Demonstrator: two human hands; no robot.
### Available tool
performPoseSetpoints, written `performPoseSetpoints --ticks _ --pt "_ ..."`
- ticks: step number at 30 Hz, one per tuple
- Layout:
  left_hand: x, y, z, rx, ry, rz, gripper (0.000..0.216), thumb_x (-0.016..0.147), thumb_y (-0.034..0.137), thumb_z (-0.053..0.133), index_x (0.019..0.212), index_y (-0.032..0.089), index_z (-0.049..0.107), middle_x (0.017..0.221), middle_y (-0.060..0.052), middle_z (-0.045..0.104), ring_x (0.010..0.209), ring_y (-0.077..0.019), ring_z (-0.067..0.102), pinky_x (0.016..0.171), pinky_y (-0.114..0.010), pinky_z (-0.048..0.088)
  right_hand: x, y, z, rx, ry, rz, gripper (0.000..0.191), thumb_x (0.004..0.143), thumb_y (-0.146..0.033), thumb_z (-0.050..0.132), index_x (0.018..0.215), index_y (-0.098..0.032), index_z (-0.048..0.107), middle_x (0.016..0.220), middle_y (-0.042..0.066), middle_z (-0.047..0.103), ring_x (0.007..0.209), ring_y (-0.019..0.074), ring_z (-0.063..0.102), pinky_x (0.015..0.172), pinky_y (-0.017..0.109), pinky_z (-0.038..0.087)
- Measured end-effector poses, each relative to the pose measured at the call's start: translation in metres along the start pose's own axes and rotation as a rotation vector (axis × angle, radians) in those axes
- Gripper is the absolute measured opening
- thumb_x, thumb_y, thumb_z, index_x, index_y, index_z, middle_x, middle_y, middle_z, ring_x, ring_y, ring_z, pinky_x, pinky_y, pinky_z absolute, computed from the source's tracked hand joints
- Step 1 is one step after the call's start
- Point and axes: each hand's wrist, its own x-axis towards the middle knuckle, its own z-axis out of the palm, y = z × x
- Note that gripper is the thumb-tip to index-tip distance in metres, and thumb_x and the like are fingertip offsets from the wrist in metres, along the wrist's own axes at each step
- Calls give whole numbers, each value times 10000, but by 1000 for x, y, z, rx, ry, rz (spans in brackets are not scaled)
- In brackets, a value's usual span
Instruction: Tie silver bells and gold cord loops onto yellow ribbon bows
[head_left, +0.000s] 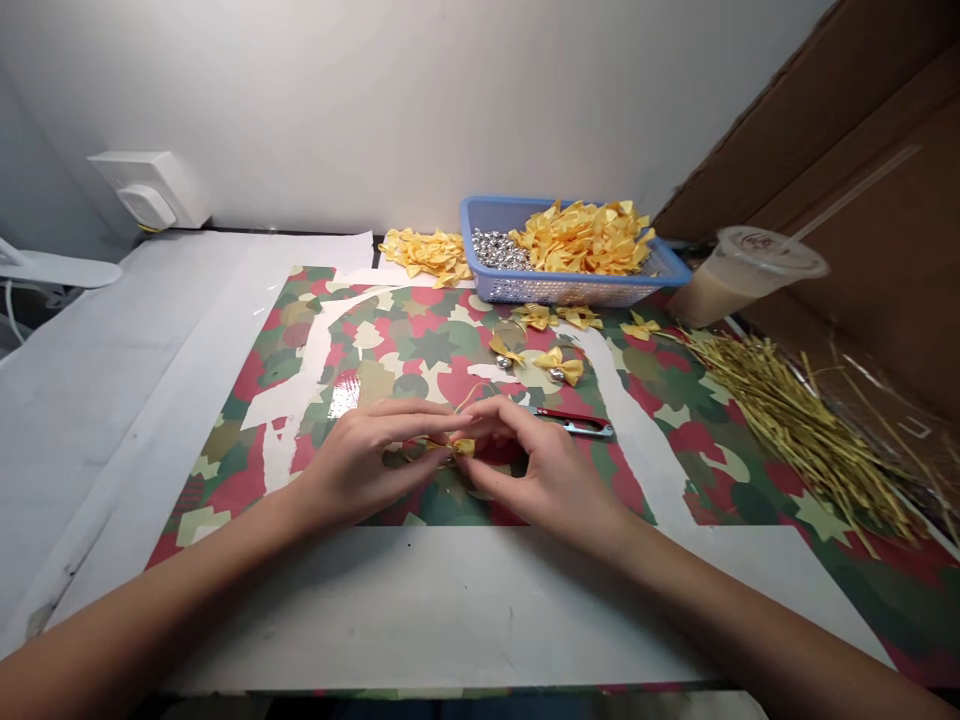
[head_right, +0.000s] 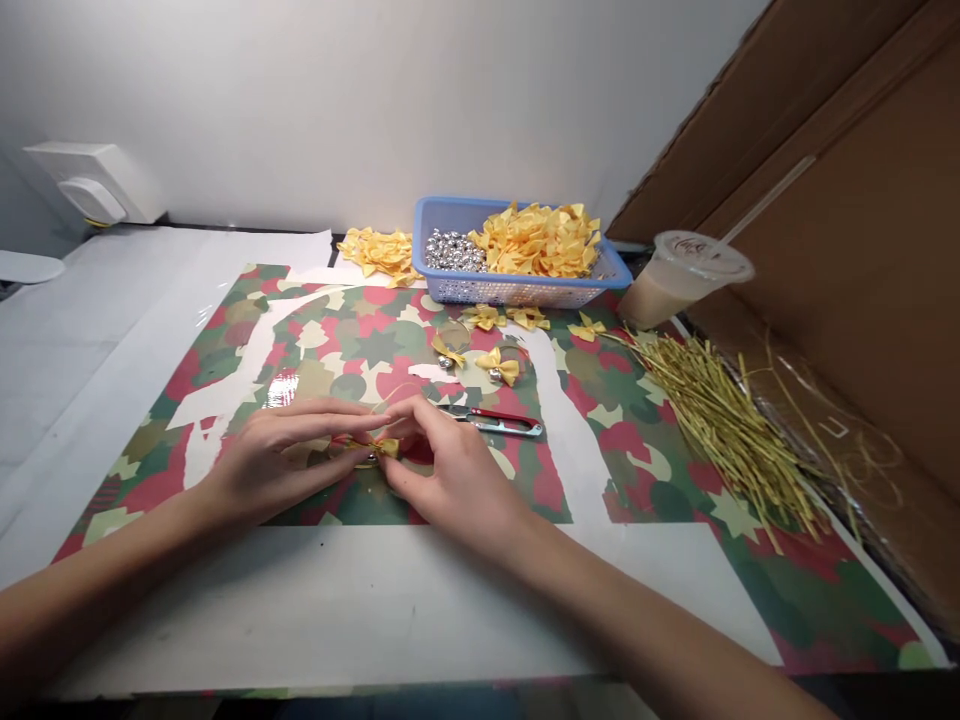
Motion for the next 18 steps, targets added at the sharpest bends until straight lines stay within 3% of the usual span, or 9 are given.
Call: performPoseSetpoints --ticks 3,7,10,12,18 --pt "-1 -1 0 5 -6 -23 307 801 58 604 1075 173 681 982 -83 740 823 -144 706 699 -235 603 0 -5 -9 -112 -35 13 199 828 -162 564 1014 -219 528 957 31 676 837 162 661 734 286 527" --pt "-2 0 0 15 -15 -73 313 798 79 623 1086 188 680 950 -70 742 781 -141 703 648 -224 597 -3 -7 -39 -361 -29 -24 192 863 -307 575 1037 -229 551 1022 58 638 857 186 640 708 303 531" --pt "-2 1 0 -8 -6 -83 290 797 87 624 1065 177 687 937 -72 743 749 -138 700 614 -217 590 -8 4 -67 -561 -89 -11 245 885 -408 537 1052 -232 570 1050 80 620 968 231 607 782 351 519" --pt "-2 1 1 -27 4 -84 268 794 87 626 1045 153 691 946 -86 741 747 -139 699 611 -218 590 -11 13 -80 -661 -151 2 265 866 -459 550 979 -222 591 977 83 627 903 240 608 734 357 513" --pt "-1 1 1 -82 -10 -119 291 793 85 628 1067 171 680 935 -69 742 749 -137 694 647 -237 596 -12 24 -88 -599 -203 77 356 902 -538 431 896 -216 580 910 89 632 796 211 615 661 325 506"
